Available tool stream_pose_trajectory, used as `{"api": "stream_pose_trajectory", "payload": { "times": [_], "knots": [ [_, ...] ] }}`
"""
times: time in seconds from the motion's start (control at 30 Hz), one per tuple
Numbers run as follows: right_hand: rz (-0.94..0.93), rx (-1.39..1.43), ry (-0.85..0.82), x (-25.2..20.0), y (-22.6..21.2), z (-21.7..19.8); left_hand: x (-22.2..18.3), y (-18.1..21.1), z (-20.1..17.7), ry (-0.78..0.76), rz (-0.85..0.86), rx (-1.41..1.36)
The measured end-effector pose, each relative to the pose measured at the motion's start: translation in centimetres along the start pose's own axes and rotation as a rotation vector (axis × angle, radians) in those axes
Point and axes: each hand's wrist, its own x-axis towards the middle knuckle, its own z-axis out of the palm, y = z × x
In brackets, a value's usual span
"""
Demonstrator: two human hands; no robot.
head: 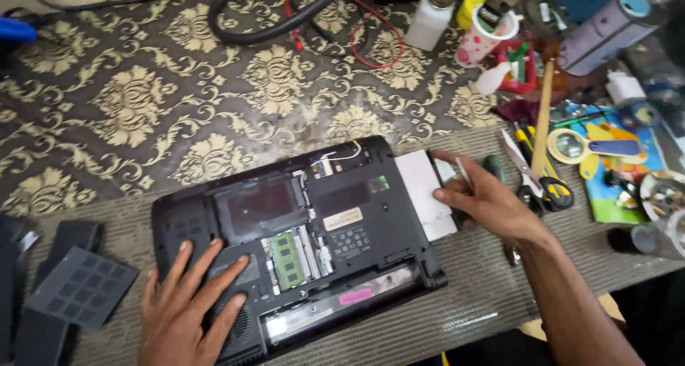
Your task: The person is disassembling an Acer laptop, starting by removing the battery, then using a screwdriver to remove multiple screws from the bottom casing, and finally removing the internal components like the optical drive.
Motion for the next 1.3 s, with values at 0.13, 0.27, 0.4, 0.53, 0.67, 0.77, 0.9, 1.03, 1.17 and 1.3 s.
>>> {"api": "stream_pose_trajectory", "payload": {
  "times": [0.13,0.27,0.4,0.53,0.67,0.77,0.9,1.03,1.17,1.3],
  "knots": [
    [0.004,0.057,-0.052,0.2,-0.2,-0.9,0.0,-0.1,0.4,-0.003,-0.035,0.054],
    [-0.002,0.011,-0.017,0.3,0.6,-2.4,0.1,-0.5,0.8,-0.009,-0.031,0.065],
    [-0.056,-0.007,-0.020,0.3,1.3,-4.2,0.1,-0.6,0.8,-0.024,-0.041,0.065],
    [-0.282,-0.081,-0.054,0.7,2.5,-7.4,0.1,-0.2,0.6,-0.007,-0.034,0.044],
    [-0.219,-0.130,0.113,-2.3,0.0,-8.4,0.4,0.5,-0.4,-0.074,-0.076,0.037],
    [-0.271,-0.046,0.241,-3.8,-0.6,-8.4,0.7,2.4,-1.9,-0.071,-0.158,-0.028],
    [-0.450,0.092,0.221,-5.5,-0.2,-3.1,0.3,5.5,-0.6,0.071,-0.090,-0.675],
    [-0.489,0.276,-0.009,-6.1,0.0,5.1,1.8,11.1,-0.4,0.258,-0.139,-1.586],
    [-0.458,0.373,-0.111,-7.0,-1.5,9.3,2.0,12.4,-1.3,0.387,-0.279,-1.693],
    [-0.412,0.250,-0.095,-7.7,-2.4,10.1,1.7,10.8,-0.2,0.473,-0.495,-1.750]
  ]
}}
